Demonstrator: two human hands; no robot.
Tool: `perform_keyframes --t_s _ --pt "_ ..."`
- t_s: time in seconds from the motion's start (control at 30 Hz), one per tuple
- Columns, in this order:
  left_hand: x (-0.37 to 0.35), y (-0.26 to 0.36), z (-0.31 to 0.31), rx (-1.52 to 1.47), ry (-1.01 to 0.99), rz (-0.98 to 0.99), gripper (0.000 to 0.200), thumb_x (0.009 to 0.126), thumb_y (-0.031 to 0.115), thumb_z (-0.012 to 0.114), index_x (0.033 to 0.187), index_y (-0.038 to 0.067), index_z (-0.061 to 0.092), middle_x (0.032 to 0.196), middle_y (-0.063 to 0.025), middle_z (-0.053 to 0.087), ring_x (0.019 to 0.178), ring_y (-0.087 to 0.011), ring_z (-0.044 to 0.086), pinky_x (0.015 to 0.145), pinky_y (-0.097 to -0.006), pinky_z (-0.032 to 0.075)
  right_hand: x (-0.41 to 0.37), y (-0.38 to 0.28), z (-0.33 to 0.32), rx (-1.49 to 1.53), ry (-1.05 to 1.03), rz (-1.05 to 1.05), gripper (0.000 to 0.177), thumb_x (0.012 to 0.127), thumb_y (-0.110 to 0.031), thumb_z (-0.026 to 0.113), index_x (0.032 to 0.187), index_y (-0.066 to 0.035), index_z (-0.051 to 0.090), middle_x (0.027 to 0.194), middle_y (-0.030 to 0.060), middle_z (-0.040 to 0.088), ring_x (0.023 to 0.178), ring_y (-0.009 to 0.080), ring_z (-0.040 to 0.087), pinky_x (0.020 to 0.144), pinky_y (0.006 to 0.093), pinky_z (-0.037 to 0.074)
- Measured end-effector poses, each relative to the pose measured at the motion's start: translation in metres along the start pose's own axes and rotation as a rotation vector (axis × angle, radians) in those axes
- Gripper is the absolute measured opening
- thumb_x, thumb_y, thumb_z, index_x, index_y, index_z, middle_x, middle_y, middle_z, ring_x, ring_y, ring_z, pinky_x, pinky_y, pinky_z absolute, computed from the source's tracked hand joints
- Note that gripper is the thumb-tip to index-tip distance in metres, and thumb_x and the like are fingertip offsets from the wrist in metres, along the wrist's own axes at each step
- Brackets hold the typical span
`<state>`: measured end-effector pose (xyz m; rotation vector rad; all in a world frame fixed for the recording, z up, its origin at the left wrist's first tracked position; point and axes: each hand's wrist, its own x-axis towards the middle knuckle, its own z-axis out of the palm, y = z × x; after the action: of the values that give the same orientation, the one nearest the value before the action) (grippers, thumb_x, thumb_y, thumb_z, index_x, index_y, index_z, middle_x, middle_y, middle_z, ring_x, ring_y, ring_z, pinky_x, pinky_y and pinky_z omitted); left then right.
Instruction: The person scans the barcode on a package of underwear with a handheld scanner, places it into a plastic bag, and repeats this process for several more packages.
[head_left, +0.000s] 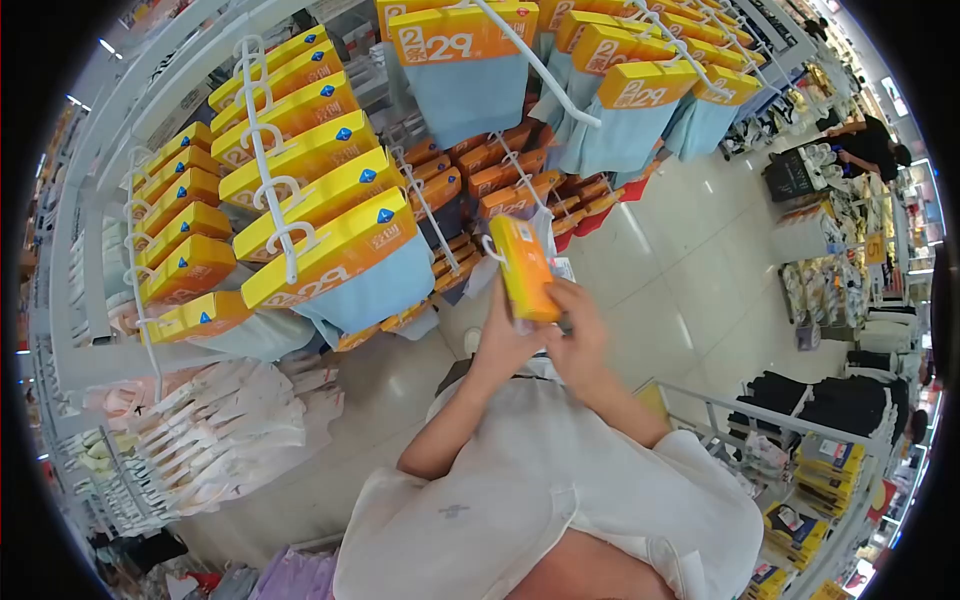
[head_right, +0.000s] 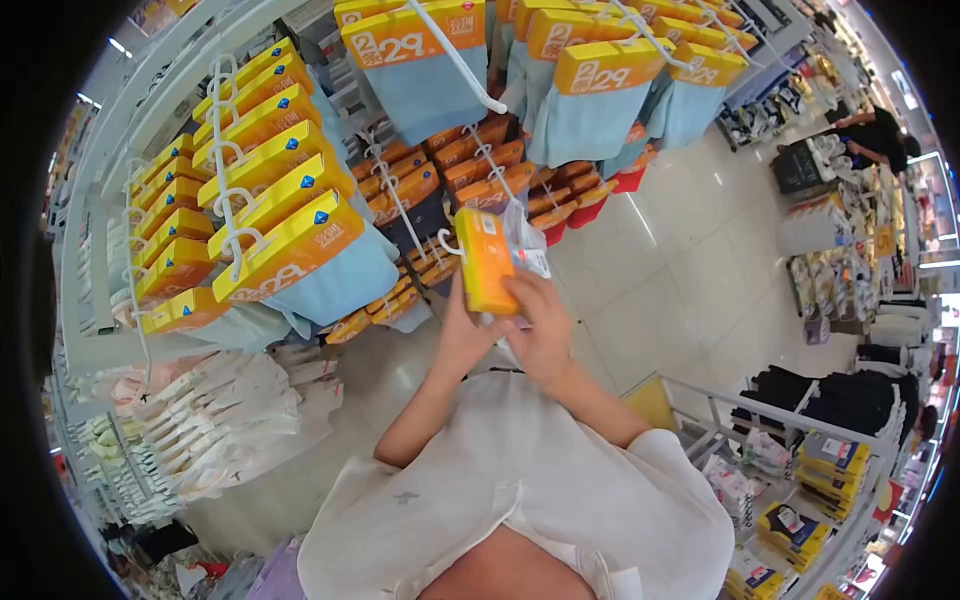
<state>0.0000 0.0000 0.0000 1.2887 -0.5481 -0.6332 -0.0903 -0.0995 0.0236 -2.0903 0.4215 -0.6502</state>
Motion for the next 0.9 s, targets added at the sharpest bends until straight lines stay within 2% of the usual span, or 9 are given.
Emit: perform_keyframes --t_s 0.07,0.17,0.3,0.43,0.5,0.57,0.63,0.7,0.9 --pt "-0.005 0.001 -0.001 -0.352 -0.08 -0.226 0.054 0.09 0.02 0.061 0.134 0.001 0.036 0.131 -0.011 0.047 0.118 -0.0199 0.049 0.097 -0.032 0.041 0.002 -0.02 0.008 -0.186 0.02 -0.13 0.057 0.068 -0.008 0.075 0.12 -0.005 0.053 0.128 0.0192 0.045 0.117 0.0383 0.046 0.096 0.0457 0.04" --pt "0.008 0.018 -0.006 -0.652 0.147 -0.312 0.042 0.091 0.015 0.059 0.128 0.001 0.045 0.118 -0.0097 0.056 0.105 -0.019 0.056 0.09 -0.0327 0.045 0.008 -0.037 0.005 -0.242 -0.086 -0.192 0.052 0.069 -0.007 0.073 0.117 -0.003 0.054 0.125 0.0196 0.046 0.114 0.0391 0.047 0.095 0.0466 0.04" --pt "0.015 0.021 -0.018 -0.781 0.241 -0.247 0.04 0.094 0.017 0.055 0.127 -0.002 0.044 0.122 -0.0108 0.054 0.111 -0.0184 0.054 0.093 -0.0335 0.045 -0.017 -0.018 -0.006 -0.091 0.081 -0.283 0.049 0.072 -0.001 0.067 0.118 -0.001 0.051 0.121 0.0192 0.047 0.114 0.0345 0.046 0.096 0.0422 0.039" --pt "0.014 0.018 -0.02 -0.731 0.341 -0.27 0.037 0.093 0.015 0.056 0.124 -0.003 0.046 0.121 -0.0109 0.055 0.109 -0.0182 0.055 0.092 -0.033 0.045 -0.03 0.047 -0.017 -0.111 0.461 0.167 0.032 0.079 -0.007 0.062 0.107 0.002 0.05 0.113 0.0216 0.047 0.101 0.0312 0.048 0.087 0.0374 0.041" --pt "0.013 0.014 -0.021 -0.713 0.337 -0.274 0.037 0.091 0.014 0.058 0.122 -0.003 0.048 0.119 -0.0108 0.056 0.107 -0.0179 0.056 0.091 -0.0323 0.046 -0.049 0.118 -0.018 -0.162 0.473 0.494 0.03 0.082 -0.016 0.062 0.102 0.004 0.052 0.106 0.0225 0.05 0.099 0.0328 0.049 0.085 0.0381 0.042" --pt "0.013 0.014 -0.021 -0.697 0.332 -0.273 0.037 0.09 0.013 0.061 0.12 -0.003 0.049 0.117 -0.0106 0.057 0.106 -0.0178 0.057 0.09 -0.0318 0.047 -0.113 0.246 -0.011 -0.567 0.252 0.769 0.038 0.081 -0.023 0.063 0.102 0.007 0.055 0.099 0.025 0.057 0.096 0.0384 0.054 0.085 0.0399 0.044" --pt "0.014 0.016 -0.02 -0.681 0.323 -0.269 0.037 0.088 0.012 0.063 0.119 -0.003 0.051 0.115 -0.0105 0.058 0.104 -0.0177 0.058 0.089 -0.0314 0.047 -0.152 0.286 -0.01 -0.634 -0.232 1.168 0.05 0.081 -0.034 0.065 0.111 0.005 0.057 0.111 0.0251 0.058 0.1 0.0376 0.057 0.086 0.0409 0.045" --pt "0.013 0.02 -0.021 -0.657 0.299 -0.255 0.038 0.087 0.011 0.063 0.119 -0.003 0.05 0.115 -0.0105 0.058 0.103 -0.0176 0.058 0.088 -0.0313 0.047 -0.179 0.289 -0.003 -0.086 -0.242 1.737 0.052 0.077 -0.033 0.068 0.116 0.0 0.057 0.114 0.0222 0.06 0.099 0.0359 0.059 0.085 0.0427 0.047" --pt "0.014 0.023 -0.023 -0.608 0.294 -0.242 0.038 0.086 0.01 0.064 0.119 -0.003 0.051 0.114 -0.0106 0.058 0.102 -0.0174 0.058 0.088 -0.0313 0.047 -0.236 0.288 -0.007 0.161 -0.474 1.612 0.04 0.077 -0.03 0.068 0.105 -0.002 0.061 0.098 0.0162 0.063 0.085 0.0317 0.061 0.071 0.0404 0.048"
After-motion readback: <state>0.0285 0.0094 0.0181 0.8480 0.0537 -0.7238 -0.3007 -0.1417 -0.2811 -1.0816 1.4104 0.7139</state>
